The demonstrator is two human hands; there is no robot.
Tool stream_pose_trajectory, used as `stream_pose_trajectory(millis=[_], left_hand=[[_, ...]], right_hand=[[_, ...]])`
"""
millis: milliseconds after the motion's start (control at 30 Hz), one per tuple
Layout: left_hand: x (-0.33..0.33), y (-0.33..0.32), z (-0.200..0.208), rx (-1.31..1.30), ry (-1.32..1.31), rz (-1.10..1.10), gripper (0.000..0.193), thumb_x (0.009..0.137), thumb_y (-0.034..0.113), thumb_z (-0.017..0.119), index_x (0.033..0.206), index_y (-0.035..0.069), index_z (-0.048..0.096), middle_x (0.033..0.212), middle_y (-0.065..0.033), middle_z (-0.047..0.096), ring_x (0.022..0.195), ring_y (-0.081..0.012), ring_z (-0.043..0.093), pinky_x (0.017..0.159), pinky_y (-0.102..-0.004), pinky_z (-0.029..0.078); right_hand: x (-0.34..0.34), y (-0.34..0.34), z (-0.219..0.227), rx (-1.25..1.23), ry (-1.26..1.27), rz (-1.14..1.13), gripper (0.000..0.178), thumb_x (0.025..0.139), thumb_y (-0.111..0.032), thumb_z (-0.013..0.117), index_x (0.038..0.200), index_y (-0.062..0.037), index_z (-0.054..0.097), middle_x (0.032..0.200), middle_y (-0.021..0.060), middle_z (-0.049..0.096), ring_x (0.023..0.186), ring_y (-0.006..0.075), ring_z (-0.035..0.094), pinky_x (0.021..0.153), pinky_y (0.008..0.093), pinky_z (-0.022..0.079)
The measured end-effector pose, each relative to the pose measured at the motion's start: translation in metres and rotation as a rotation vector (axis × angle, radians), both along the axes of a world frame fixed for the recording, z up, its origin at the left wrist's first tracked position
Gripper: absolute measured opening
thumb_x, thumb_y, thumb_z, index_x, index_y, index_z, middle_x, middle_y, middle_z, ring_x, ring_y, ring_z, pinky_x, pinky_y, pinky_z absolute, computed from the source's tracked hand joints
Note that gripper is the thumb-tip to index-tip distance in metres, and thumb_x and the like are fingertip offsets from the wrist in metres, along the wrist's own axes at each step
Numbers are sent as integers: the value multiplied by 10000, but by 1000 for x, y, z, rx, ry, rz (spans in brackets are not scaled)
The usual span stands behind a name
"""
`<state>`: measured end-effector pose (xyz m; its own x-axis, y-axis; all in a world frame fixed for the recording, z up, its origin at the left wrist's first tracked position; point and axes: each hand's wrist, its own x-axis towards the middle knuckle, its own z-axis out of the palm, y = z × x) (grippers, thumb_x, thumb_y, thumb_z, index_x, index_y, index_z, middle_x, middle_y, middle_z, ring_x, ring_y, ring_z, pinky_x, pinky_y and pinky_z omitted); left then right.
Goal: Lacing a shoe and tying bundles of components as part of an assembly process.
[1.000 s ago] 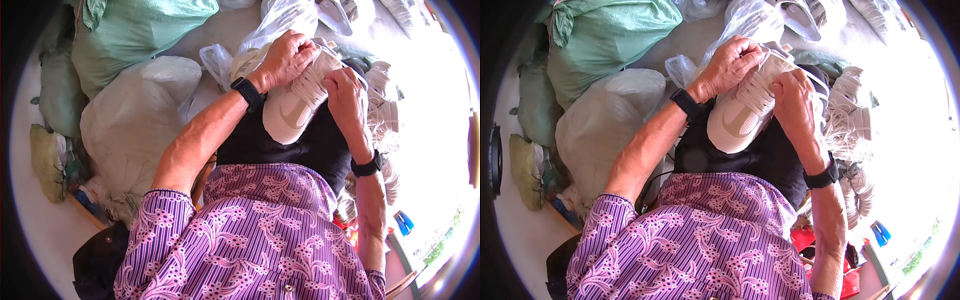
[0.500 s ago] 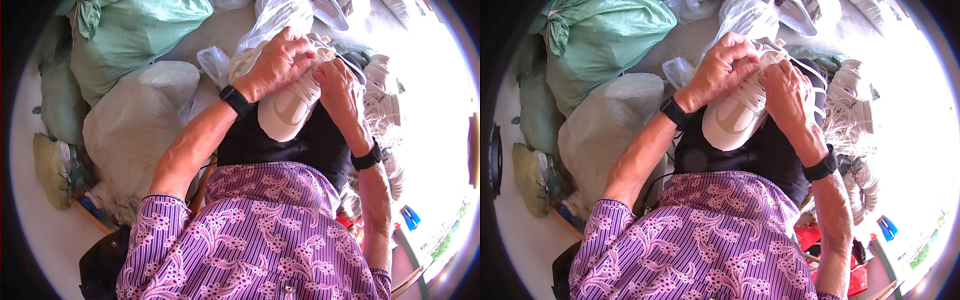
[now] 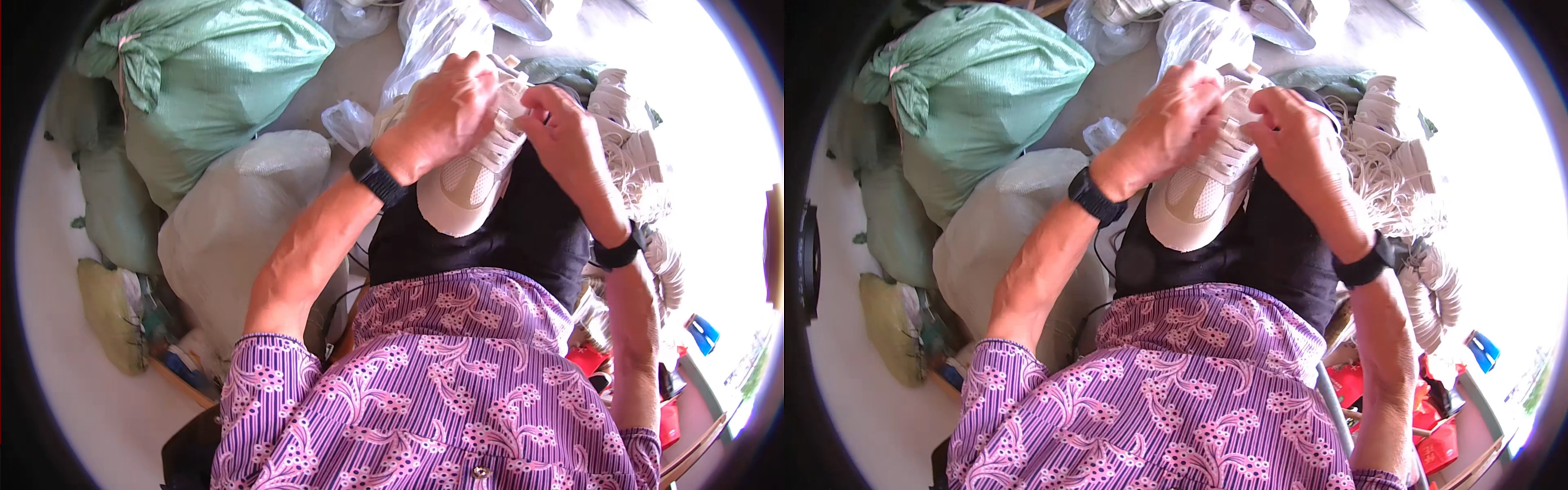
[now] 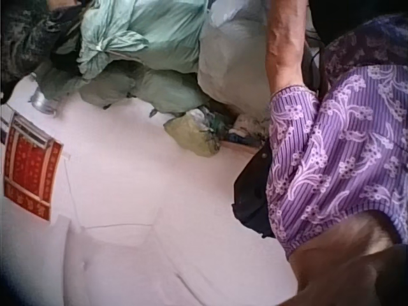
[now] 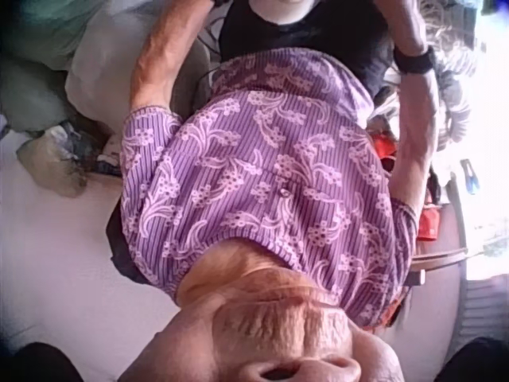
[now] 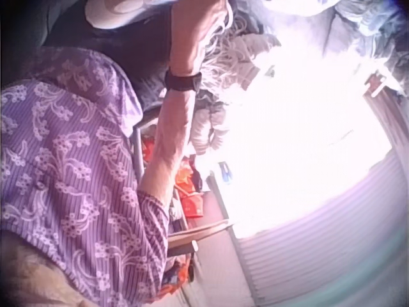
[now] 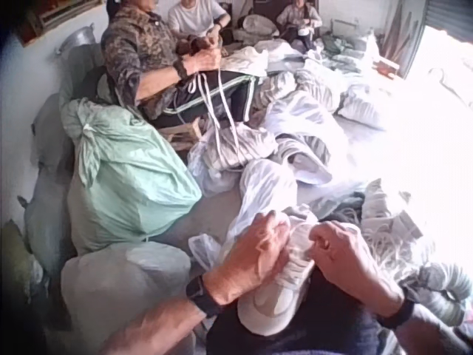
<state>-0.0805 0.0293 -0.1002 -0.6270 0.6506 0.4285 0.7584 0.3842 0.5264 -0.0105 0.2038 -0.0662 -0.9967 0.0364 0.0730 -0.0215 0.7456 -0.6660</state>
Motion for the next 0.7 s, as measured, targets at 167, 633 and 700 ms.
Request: stream_pose_trajectory(millis=[167,633,700], left_hand=[[-41,-44,16,-1,239,268,100,790,76,586,838,11,527,946,-143,548,926,-310,536,806,-408,454],[-5,12,47,154,-264,-120,150,835,137,640,945,35,635,890,-101,597,797,-196,582,697,-313,474],[-2,14,45,228,-401,-151,143,842,144,621,878,7,634,771,-110,607,713,-229,583,660,-335,468]], right_hand=[[8,56,37,-711,-211,-44,210,860,-186,642,1017,-48,636,747,-59,557,608,26,468,577,181,411],[-24,11,87,-1047,-211,262,224,917,-188,588,1020,11,578,794,18,582,724,78,555,657,207,441],[-30,7,85,-918,-232,316,206,906,-154,597,1020,15,575,803,15,585,736,67,548,670,202,436]])
